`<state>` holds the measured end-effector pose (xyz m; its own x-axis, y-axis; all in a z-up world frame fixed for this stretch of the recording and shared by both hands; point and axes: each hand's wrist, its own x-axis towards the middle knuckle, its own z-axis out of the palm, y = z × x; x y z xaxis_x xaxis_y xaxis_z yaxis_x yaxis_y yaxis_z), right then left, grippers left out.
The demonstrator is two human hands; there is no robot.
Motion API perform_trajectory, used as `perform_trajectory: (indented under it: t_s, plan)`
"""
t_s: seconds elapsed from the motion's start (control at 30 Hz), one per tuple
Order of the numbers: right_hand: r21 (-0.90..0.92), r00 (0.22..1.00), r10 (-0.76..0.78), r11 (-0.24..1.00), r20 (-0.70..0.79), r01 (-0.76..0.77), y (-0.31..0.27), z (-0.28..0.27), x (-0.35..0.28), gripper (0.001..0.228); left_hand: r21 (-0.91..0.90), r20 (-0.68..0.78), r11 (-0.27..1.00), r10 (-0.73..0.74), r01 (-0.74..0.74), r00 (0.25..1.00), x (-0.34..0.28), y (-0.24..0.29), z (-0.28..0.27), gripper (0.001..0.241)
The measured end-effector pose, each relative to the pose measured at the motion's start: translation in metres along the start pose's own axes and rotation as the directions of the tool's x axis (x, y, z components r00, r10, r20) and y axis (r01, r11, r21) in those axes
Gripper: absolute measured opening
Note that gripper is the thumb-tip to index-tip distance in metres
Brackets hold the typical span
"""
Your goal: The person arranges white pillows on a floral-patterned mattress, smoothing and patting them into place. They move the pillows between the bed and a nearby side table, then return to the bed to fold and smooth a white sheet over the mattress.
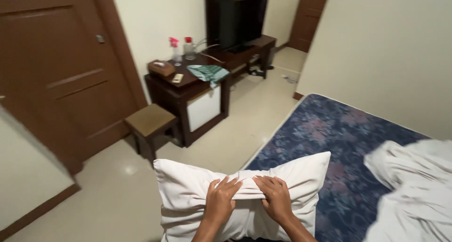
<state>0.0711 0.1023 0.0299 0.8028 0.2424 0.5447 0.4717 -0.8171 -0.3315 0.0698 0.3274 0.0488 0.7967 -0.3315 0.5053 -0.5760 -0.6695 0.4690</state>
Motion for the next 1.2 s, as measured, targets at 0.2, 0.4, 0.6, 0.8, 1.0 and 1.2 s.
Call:
perform_trajectory:
  t_s: [0.2,0.4,0.6,0.8,1.0,1.2]
  plan:
    - [0.082,0.996,-0.081,0.994,0.039,0.077,-0.056,0.049,0.056,0.079,0.072,-0.081,0.994,-0.074,0.080,0.994,-0.014,-0.056,-0.058,0.058]
    - [0.120,0.983,-0.174,0.979,0.058,0.166,-0.088,0.085,0.091,0.078,0.111,-0.103,0.985,-0.119,0.130,0.988,-0.018,-0.105,-0.088,0.059]
    - [0.134,0.960,-0.272,0.956,0.063,0.262,-0.086,0.124,0.123,0.079,0.063,-0.101,0.981,-0.177,0.184,0.979,-0.005,-0.146,-0.101,0.058]
    - [0.177,0.935,-0.346,0.927,0.070,0.330,-0.075,0.154,0.170,0.077,0.049,-0.092,0.978,-0.198,0.203,0.976,0.030,-0.189,-0.116,0.052]
    - [0.205,0.938,-0.343,0.923,0.056,0.325,-0.073,0.190,0.219,0.075,0.012,-0.070,0.967,-0.252,0.254,0.965,0.065,-0.232,-0.132,0.050]
    - [0.235,0.940,-0.329,0.924,0.088,0.302,-0.084,0.225,0.266,0.072,0.041,-0.088,0.953,-0.296,0.300,0.951,0.083,-0.284,-0.140,0.055]
